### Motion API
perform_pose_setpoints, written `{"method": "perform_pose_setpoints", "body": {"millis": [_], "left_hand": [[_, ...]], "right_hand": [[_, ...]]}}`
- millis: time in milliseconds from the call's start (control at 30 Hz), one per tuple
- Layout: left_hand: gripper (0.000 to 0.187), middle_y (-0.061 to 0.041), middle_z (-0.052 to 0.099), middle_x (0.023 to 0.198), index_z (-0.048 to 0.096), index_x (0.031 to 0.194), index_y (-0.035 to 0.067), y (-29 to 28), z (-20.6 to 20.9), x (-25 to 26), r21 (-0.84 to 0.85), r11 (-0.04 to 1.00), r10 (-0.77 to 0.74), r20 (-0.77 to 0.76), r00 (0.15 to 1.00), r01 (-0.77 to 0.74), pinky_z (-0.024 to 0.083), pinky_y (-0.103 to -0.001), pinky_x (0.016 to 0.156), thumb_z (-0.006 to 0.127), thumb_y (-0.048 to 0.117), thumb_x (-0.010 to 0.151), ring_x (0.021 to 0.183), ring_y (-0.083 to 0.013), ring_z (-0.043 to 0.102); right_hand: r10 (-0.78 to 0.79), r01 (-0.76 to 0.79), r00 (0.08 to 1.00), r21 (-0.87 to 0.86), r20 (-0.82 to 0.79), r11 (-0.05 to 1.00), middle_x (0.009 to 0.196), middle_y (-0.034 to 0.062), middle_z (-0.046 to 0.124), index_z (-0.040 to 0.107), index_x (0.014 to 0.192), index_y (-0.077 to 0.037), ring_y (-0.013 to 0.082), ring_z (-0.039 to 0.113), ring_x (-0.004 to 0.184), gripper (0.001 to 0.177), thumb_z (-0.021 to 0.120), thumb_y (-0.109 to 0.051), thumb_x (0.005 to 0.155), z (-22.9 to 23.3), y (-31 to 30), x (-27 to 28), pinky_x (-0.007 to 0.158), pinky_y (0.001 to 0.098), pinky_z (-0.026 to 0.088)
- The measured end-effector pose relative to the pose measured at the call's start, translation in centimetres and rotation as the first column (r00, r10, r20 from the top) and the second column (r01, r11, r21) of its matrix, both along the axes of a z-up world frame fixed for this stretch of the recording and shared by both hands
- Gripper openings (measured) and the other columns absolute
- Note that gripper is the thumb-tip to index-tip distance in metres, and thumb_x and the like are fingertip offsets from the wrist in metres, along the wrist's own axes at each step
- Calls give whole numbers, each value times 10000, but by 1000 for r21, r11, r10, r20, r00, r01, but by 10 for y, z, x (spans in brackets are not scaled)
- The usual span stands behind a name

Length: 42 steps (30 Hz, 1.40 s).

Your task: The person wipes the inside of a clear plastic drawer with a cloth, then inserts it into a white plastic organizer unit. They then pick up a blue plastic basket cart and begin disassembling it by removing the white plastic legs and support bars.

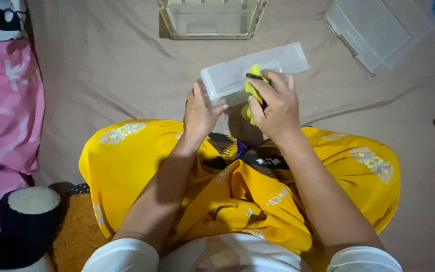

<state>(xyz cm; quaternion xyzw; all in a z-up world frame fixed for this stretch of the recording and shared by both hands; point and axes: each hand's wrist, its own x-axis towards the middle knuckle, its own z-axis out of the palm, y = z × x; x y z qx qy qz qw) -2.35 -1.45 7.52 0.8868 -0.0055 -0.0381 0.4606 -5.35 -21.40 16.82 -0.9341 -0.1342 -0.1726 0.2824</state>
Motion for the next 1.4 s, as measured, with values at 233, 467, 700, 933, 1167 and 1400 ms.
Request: {"method": "perform_pose_setpoints", "body": {"millis": [233,467,700,933,1167,1400], "left_hand": [[847,-264,592,1227,404,1355,57,3,-6,0,-8,994,110,15,994,-110,505,-524,911,943,183,715,1133,-484,594],[761,-218,666,1220,453,1324,31,11,-4,11,-144,949,288,29,957,-282,548,-462,930,908,150,726,1137,-403,673],[544,-217,636,1223,509,1266,23,5,28,12,-147,971,204,113,972,-187,545,-461,946,825,102,831,1129,-361,661],[515,-236,505,1405,518,1260,119,0,27,6,55,998,-19,452,892,-7,492,-475,1053,707,1,796,1248,-480,570],[692,-264,461,1458,532,1383,46,3,25,25,277,959,-147,341,928,50,370,-511,1157,599,-105,711,1371,-476,447],[493,-267,583,1406,505,1433,-8,53,9,145,20,956,247,481,841,-293,390,-475,1155,648,196,1008,1328,-433,527]], "right_hand": [[-120,280,928,447,-354,849,1161,91,728,701,1208,-48,202,700,1043,283,672,-91,929,-2,-70,17,926,327,555],[-531,547,809,-8,-252,837,1041,186,739,731,1128,-2,310,712,942,266,786,-110,891,-34,-141,34,859,403,540],[-496,528,847,197,-191,826,1260,187,715,620,1382,-56,327,711,1073,471,778,-309,1018,-44,-107,35,920,423,579],[53,762,607,600,-793,243,1220,155,651,460,1398,-122,319,721,883,660,693,-519,925,-32,-62,25,684,398,618],[176,765,626,642,-759,51,1283,97,574,443,1361,-220,293,686,961,639,751,-390,828,-47,-77,34,657,406,607],[-1,722,687,682,-727,119,1208,106,530,361,1306,-246,290,615,868,581,695,-326,838,-39,-83,29,576,369,550]]}}
